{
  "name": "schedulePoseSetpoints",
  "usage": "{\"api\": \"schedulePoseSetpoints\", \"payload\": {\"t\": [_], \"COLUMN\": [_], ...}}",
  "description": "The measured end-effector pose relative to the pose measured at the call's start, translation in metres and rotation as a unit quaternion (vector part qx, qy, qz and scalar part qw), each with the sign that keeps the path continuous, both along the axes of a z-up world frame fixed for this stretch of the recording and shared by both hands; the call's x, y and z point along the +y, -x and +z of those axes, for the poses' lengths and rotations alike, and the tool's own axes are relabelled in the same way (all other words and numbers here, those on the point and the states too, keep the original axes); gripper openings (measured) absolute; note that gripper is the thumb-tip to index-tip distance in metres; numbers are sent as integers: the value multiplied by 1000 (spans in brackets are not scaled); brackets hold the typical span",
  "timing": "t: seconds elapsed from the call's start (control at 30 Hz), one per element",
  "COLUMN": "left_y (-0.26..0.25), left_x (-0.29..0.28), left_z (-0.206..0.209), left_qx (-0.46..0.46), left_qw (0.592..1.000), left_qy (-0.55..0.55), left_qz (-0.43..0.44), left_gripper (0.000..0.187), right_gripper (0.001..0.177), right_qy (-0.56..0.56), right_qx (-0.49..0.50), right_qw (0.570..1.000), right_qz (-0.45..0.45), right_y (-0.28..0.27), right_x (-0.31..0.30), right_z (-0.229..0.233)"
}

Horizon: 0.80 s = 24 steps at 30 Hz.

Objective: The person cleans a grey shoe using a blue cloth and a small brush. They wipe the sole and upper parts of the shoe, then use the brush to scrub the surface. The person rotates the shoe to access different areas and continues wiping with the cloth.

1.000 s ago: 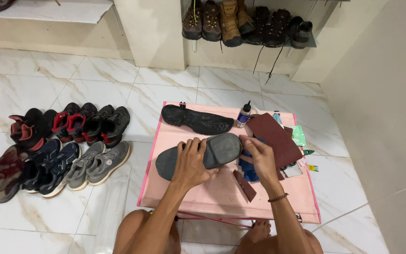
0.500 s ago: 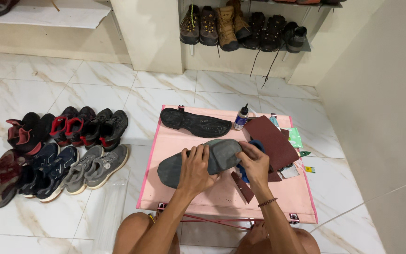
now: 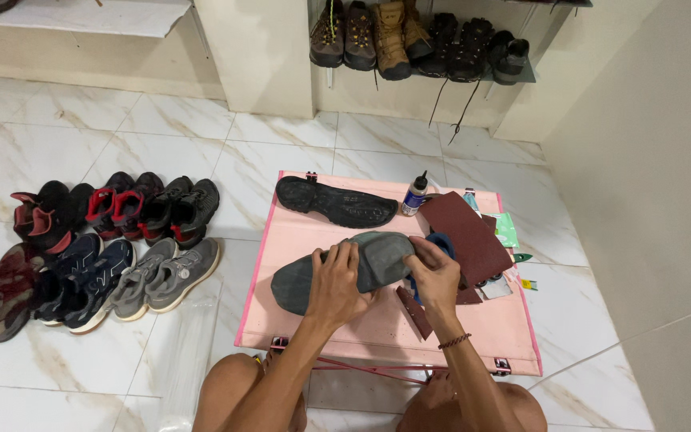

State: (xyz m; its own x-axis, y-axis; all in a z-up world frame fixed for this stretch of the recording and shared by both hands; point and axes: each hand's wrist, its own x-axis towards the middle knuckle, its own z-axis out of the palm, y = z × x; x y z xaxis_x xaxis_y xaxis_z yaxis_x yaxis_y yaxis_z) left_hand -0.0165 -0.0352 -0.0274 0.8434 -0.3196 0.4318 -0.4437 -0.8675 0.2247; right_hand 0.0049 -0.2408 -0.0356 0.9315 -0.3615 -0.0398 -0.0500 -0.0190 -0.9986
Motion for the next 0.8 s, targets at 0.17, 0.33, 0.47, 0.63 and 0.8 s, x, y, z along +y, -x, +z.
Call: {"api": "schedulePoseSetpoints", "payload": {"t": [0.17,0.33,0.47,0.63,0.8], "left_y": [-1,3,-4,-4,-4], "left_x": [-4,-6,-12,-15,-15], "left_z": [-14,-13,-24,-31,-33], "left_qx": [-7,-15,-30,-16,-20], "left_qw": [999,1000,998,998,998], "left_qy": [-38,-22,-54,-60,-57], "left_qz": [7,13,3,-10,-16], "left_gripper": [86,88,89,86,88], "right_gripper": [58,50,65,44,26], "right_qy": [18,30,219,282,267], "right_qx": [12,20,-32,-38,-72], "right_qw": [1000,999,975,958,961], "right_qz": [10,6,-25,-24,-21], "right_y": [3,0,8,9,-2], "right_x": [0,8,25,34,20], "right_z": [0,6,21,19,4]}}
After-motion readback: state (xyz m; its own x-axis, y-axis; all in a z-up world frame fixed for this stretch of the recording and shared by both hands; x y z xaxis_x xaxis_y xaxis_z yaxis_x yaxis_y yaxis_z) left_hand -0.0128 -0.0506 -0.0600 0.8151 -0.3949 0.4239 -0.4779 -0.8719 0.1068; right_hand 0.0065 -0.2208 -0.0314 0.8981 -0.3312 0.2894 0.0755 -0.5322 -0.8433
